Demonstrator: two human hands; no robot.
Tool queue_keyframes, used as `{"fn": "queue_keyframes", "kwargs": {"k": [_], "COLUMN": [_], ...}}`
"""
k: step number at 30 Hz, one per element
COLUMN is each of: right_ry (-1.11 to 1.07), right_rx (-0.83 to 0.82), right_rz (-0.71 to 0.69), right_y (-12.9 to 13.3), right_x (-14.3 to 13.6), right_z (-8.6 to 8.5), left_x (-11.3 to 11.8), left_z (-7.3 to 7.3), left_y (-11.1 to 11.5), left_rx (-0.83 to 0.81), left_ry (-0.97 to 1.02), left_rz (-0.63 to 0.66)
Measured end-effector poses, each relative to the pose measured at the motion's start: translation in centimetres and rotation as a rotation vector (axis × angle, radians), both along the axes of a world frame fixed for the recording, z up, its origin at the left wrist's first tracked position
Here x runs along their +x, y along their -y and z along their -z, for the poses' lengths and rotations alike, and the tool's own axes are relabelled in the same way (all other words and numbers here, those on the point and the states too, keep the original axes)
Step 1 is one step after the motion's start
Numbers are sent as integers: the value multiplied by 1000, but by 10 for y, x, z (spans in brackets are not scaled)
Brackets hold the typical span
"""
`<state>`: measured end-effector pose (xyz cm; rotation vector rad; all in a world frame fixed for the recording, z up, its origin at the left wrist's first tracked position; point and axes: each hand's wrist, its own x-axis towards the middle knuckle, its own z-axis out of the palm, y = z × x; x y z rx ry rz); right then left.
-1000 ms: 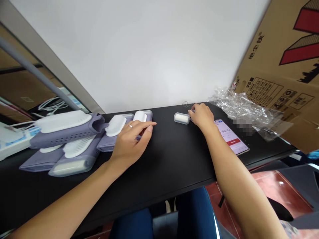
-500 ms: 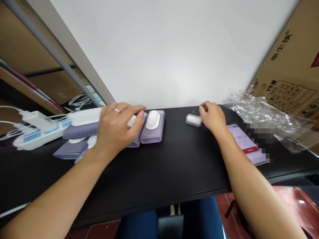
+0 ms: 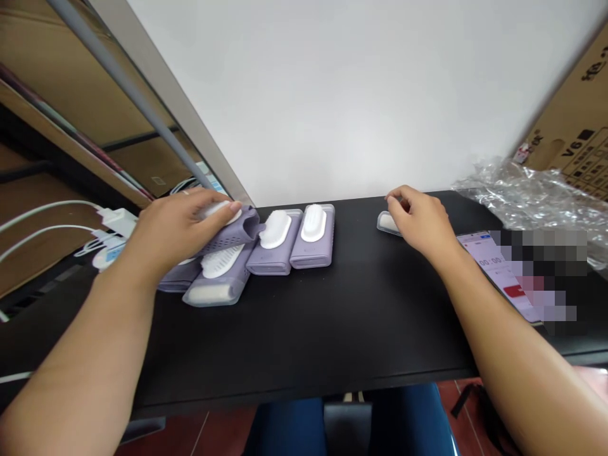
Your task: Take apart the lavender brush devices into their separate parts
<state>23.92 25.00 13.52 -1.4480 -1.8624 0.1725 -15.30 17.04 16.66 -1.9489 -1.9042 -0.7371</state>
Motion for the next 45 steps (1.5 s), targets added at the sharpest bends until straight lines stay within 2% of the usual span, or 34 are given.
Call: {"fn": "queue_keyframes", "kwargs": {"k": [3,10,17,23,28,30,33,37,40,43,45], "right_ry": [34,85,97,110,126,127,168,325,361,352,329], "right_rx": [-28,-100,-113,-112,-117,-80,67,295,424,446,431], "right_rz": [-56,-141,-174,-204,-215,-232,-298,-452,-546,-581,-582], "right_y": [5,10,12,14,13,15,21,41,55,62,64], "right_x": [-7,-17,-21,-22,-23,-26,-39,-70,-92,-101,-103], "right_z": [1,4,5,4,6,7,11,21,30,35,35], "left_x": [3,6,22,29,26,24,25,28,28,27,32], "left_z": [2,0,-3,-4,-8,-10,-12,-10,-5,1,5], "left_y": [-1,0,7,12,11,11,12,15,15,12,9], "left_rx": [116,146,-17,9,-90,-122,-122,-4,123,287,423], "left_ry": [-10,40,82,28,1,-12,-16,-7,18,103,280], "left_rz": [54,80,-107,-42,-26,-31,-39,-2,63,168,260]}}
